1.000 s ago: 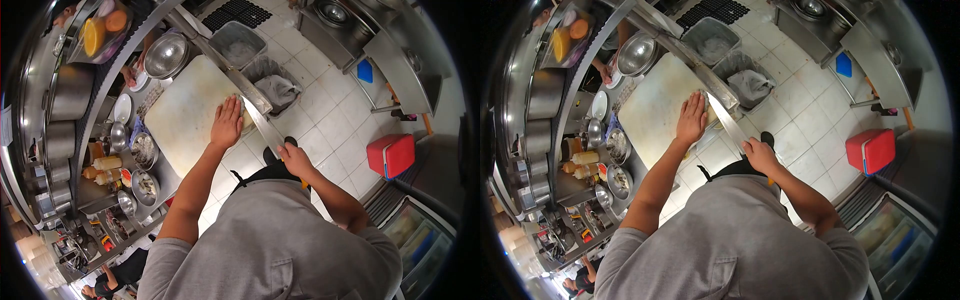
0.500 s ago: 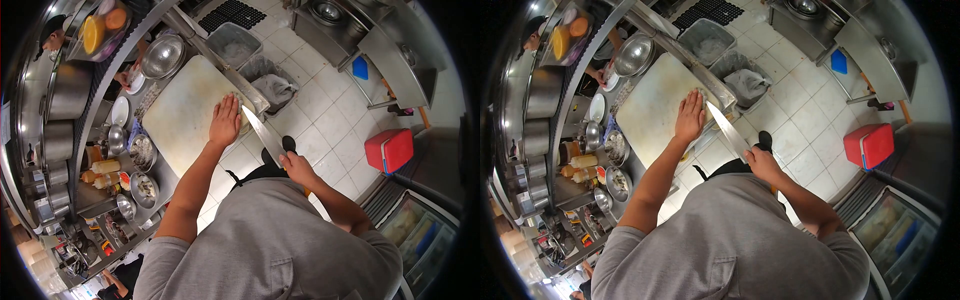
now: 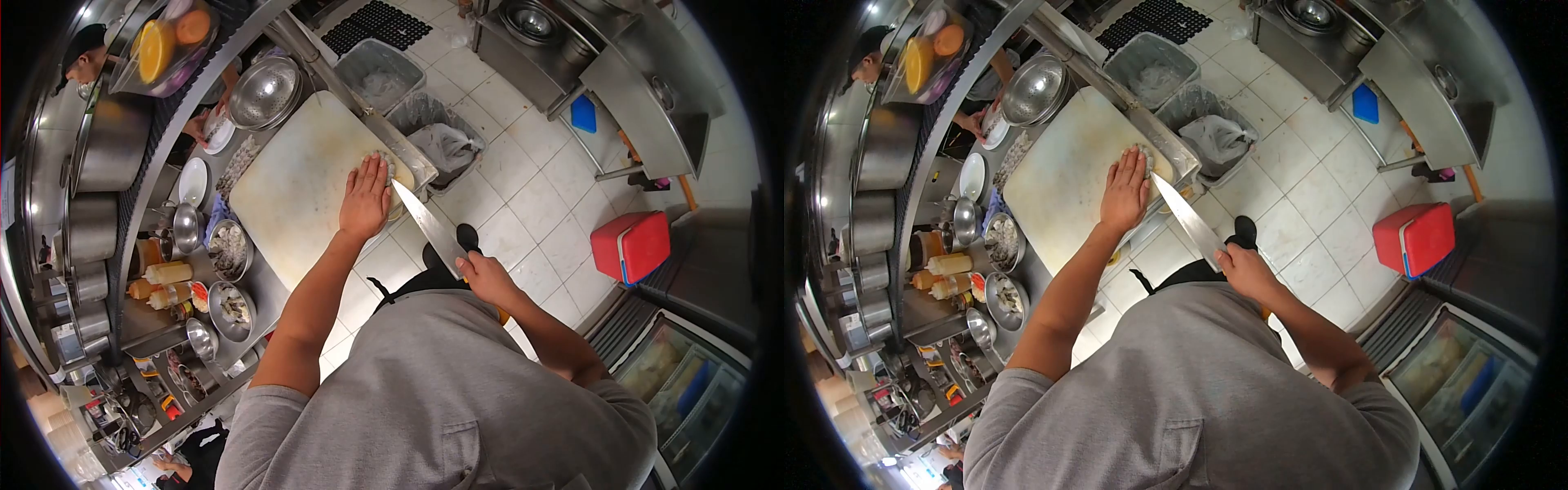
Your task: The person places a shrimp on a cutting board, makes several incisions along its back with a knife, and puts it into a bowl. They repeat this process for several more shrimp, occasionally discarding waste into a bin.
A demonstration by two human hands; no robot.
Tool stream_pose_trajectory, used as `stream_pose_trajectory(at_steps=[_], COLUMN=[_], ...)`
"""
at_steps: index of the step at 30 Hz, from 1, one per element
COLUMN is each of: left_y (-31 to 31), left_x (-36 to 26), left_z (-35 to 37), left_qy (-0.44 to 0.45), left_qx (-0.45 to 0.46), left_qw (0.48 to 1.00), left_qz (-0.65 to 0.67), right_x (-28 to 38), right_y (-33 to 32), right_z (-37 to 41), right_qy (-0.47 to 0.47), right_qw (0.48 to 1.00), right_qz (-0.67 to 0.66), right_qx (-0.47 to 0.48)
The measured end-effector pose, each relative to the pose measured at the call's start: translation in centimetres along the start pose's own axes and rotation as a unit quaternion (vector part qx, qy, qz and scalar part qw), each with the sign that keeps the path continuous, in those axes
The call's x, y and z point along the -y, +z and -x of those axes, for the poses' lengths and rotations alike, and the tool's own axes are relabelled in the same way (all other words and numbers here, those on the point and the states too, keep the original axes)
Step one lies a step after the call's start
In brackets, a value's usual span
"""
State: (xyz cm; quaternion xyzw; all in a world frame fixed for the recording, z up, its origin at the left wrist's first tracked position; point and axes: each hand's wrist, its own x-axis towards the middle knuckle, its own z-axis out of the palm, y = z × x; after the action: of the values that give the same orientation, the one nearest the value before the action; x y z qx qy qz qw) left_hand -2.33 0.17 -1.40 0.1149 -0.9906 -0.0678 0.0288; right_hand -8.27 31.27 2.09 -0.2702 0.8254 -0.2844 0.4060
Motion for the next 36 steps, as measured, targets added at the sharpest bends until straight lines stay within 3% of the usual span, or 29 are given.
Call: stream_pose_trajectory(at_steps=[13,16,19,21,24,30,36], left_y=[-0.4,-0.7,-1.5,-1.9,-2.0,-3.3,-11.2], left_x=[-0.2,-0.5,-1.7,-2.9,-3.3,-1.3,0.7], left_z=[0.0,0.0,-0.1,-0.1,-1.2,-3.9,-4.7], left_qy=[0.008,0.014,0.006,-0.131,-0.16,-0.113,-0.053], left_qx=[-0.011,-0.043,-0.137,-0.057,-0.043,0.053,0.036], left_qw=[1.0,0.999,0.989,0.986,0.983,0.992,0.991], left_qz=[0.007,0.019,0.047,0.084,0.072,0.03,-0.115], right_x=[1.2,1.9,2.5,2.8,3.3,2.8,3.1], right_y=[-3.2,-3.8,-4.3,-4.5,-4.9,-4.7,-5.2], right_z=[-0.3,-0.3,-0.3,-0.2,-0.1,-0.4,-0.7], right_qy=[0.003,0.02,0.042,0.053,0.053,0.02,0.044], right_qw=[0.998,0.996,0.993,0.992,0.989,0.99,0.99], right_qz=[0.048,0.08,0.103,0.114,0.128,0.136,0.12], right_qx=[0.026,0.027,0.03,0.031,0.043,0.016,0.053])
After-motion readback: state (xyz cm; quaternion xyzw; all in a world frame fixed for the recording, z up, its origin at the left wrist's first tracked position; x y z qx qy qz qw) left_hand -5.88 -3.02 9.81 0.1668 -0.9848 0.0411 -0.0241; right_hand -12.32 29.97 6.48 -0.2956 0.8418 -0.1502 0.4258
